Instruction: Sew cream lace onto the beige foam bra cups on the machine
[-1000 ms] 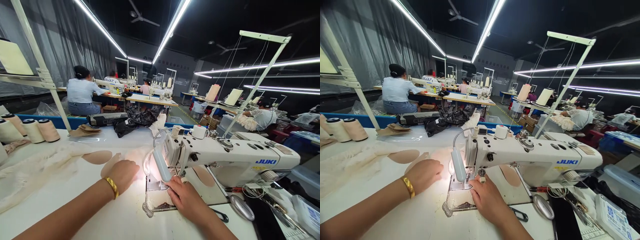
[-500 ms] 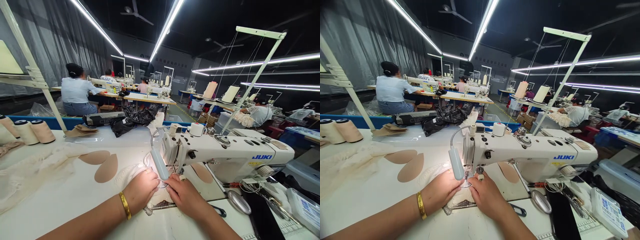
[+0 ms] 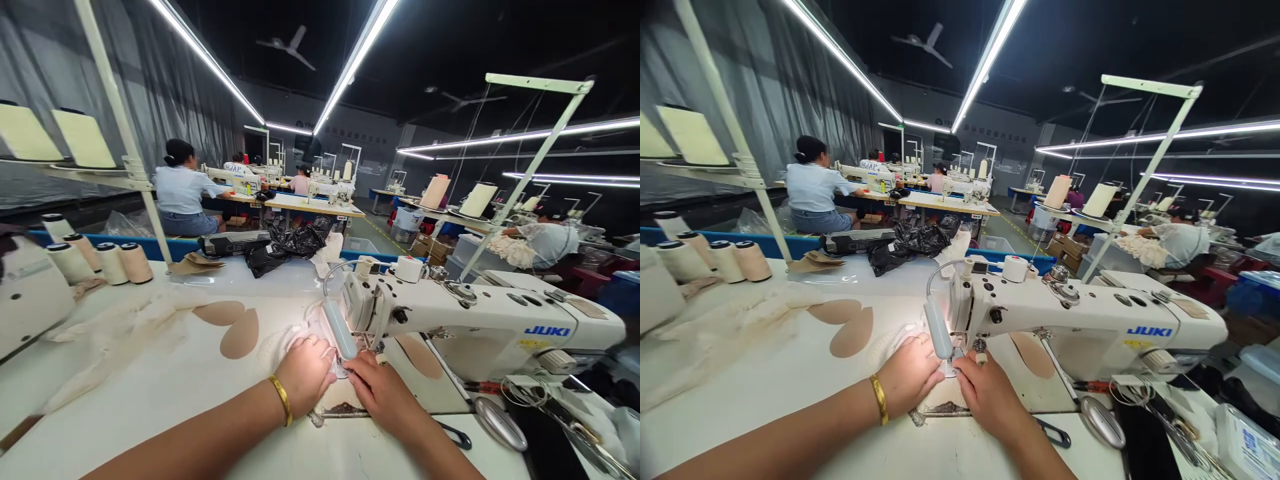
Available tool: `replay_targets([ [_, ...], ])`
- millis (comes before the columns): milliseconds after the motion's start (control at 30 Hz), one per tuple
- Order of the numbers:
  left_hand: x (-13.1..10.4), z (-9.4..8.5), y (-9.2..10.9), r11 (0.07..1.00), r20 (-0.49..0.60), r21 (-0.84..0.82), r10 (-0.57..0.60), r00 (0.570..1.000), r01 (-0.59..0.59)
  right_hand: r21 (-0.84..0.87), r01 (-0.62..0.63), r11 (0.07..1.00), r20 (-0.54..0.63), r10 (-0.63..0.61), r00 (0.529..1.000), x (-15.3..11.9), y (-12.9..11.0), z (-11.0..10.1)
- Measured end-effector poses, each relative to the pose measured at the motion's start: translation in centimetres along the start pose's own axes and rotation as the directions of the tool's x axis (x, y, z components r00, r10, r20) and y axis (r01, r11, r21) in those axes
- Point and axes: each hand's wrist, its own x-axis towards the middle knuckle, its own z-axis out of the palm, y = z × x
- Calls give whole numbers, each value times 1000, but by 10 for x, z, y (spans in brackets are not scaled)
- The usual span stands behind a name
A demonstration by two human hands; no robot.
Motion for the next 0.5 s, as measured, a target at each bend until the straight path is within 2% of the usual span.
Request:
replay_targets([
  [100, 1, -2, 5, 998, 48, 68, 4, 999, -7, -55, 68, 996, -73, -72, 995, -4, 1, 7],
  [167, -3, -5, 7, 994, 103, 104, 9, 995, -20, -104, 159, 982, -111, -170, 979, -6, 1, 11],
  [233, -15, -11, 7, 992, 162, 126, -7, 987, -13, -175, 315, 933, -130, -339, 932, -6, -1, 14],
  [267, -25, -15, 7, 992, 186, 130, -21, 982, -3, -223, 401, 888, -138, -436, 889, -4, -3, 15],
  [333, -53, -27, 9, 992, 211, 125, -38, 977, 12, -324, 520, 790, -141, -584, 799, 2, -12, 20],
  [400, -90, -41, 14, 995, 245, 98, -42, 969, 19, -382, 574, 725, -136, -658, 741, 6, -27, 26],
  [467, -131, -58, 18, 998, 315, 39, -57, 947, 47, -326, 617, 716, -131, -680, 721, 5, -49, 34],
  [500, -153, -66, 19, 997, 352, -7, -72, 933, 79, -252, 631, 734, -123, -671, 731, 2, -61, 37],
])
